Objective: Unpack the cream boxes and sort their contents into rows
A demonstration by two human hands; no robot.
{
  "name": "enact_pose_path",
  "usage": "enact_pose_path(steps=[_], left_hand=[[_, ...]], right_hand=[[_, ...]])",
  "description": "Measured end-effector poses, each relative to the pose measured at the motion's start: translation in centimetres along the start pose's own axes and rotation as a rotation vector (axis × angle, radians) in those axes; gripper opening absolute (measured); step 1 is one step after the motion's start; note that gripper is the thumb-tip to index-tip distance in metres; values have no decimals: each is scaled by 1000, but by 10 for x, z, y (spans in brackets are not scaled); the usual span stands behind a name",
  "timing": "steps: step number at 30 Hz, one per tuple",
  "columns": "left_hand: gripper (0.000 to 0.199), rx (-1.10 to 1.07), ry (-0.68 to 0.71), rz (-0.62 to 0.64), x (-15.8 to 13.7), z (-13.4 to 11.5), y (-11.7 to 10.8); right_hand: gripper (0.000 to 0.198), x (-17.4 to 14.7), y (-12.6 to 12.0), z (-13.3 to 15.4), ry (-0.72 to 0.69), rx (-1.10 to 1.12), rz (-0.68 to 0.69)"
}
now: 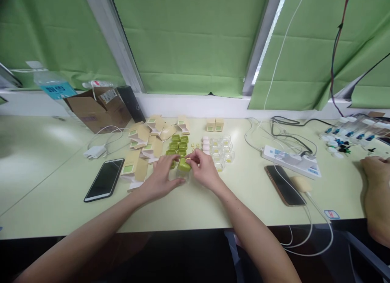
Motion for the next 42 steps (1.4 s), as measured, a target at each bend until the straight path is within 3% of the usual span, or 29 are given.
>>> enact_pose_path(steps=[6, 10, 13, 17, 19, 21, 24, 28, 33, 37, 42], left_hand=[[43, -236, 200, -48, -2, -11, -9], [40, -454, 60, -178, 4, 8, -15], [48, -705, -44, -309, 10, 27, -22], [52, -850, -95, -409, 16, 44, -31], [53, -870, -109, -428, 16, 47, -33], [54, -882, -112, -429, 16, 47, -33], [53, -878, -106, -420, 14, 43, -32], [50, -860, -108, -411, 11, 39, -30], [52, -874, -107, -399, 11, 36, -28], [50, -858, -88, -389, 11, 32, -28], [53, -848, -107, -403, 11, 36, -27]], right_hand=[[31, 1, 6, -7, 83, 196, -18], [28, 2, 2, -2, 68, 177, -10], [14, -2, 1, 14, -79, -149, 46], [7, -16, 36, 24, -273, -829, 371], [9, -21, 48, 23, -298, -973, 459], [16, -21, 45, 30, -314, -984, 429], [16, -19, 11, 52, -332, -860, 228], [17, -32, -60, 75, -306, -704, -30], [18, -63, -125, 57, -189, -849, -160], [20, -75, -145, 22, -107, -934, -177], [24, -75, -143, -15, -17, -912, -120]])
Point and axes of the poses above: each hand's wrist, its own x-axis towards the middle knuckle, its own y-axis out of the palm, z = x × y, the point moved 8 cm from there along x, towards the middle knuckle, and after that the axes turned 3 degrees about -y, right-handed, at the moved point
